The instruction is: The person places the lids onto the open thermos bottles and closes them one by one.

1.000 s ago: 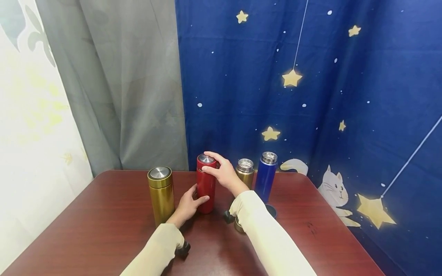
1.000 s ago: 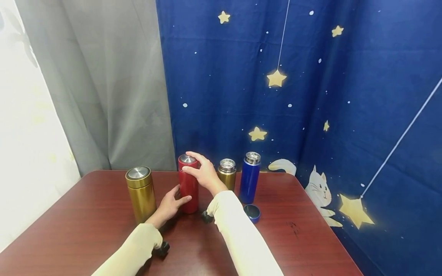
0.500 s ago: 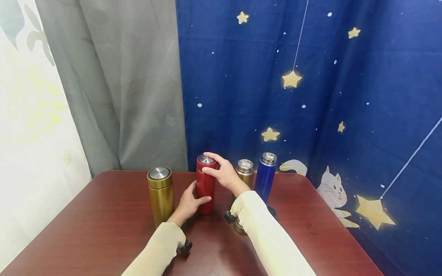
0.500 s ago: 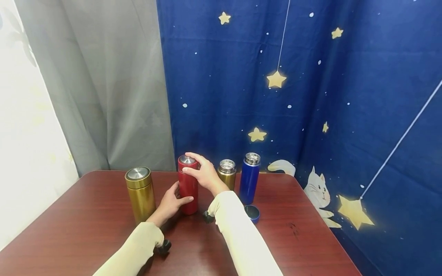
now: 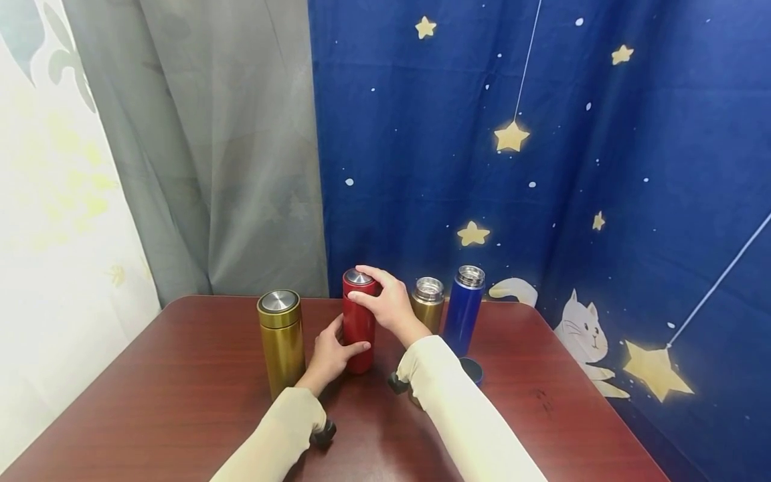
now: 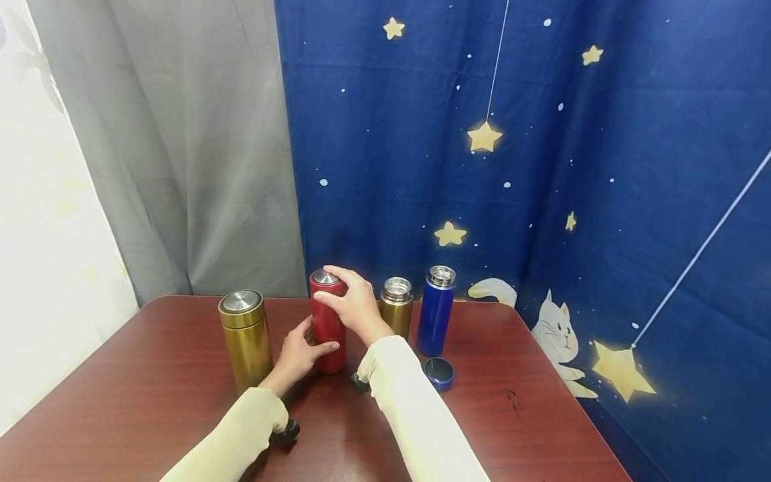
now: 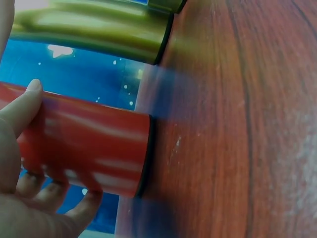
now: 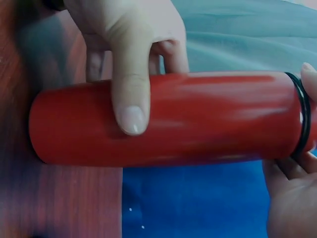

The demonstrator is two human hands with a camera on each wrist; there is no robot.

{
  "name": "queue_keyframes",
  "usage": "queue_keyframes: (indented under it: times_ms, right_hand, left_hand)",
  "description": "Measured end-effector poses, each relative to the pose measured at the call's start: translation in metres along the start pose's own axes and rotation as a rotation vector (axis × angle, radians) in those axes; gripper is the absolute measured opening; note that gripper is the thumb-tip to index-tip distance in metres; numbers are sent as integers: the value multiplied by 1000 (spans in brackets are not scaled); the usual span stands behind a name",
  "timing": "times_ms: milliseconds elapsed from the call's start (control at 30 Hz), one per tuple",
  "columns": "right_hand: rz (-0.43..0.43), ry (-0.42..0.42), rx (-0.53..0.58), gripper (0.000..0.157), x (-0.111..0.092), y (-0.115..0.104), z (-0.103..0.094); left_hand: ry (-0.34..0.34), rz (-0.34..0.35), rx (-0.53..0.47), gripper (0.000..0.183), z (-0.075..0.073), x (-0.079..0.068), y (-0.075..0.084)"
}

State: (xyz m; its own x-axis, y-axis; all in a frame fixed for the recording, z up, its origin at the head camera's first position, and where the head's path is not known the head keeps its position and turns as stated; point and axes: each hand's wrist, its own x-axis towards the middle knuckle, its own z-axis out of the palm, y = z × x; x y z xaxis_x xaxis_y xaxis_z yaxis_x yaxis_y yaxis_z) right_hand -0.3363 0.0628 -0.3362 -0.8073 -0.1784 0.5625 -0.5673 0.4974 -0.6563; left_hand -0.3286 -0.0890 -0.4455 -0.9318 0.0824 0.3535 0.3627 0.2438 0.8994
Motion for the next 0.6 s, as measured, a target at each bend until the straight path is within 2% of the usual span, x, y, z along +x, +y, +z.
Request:
queue_keyframes:
  times_ms: [200,333,467,600]
  right_hand:
    - [0,87,-20,53,-2,1,9]
    - [12,124,-89,56,-2,0,13]
    - [29,104,-115,63,-1,-1,13]
    - [19,8,9,61,0,0,6]
  left_hand:
    - [-13,17,-6,76,-1,1,-4]
    - [-44,42,-24,74,-3,3,-6]
    - [-69,70,-48,72,-4,6,-9]
    - [-81,77,-57,73,-5,7,-8]
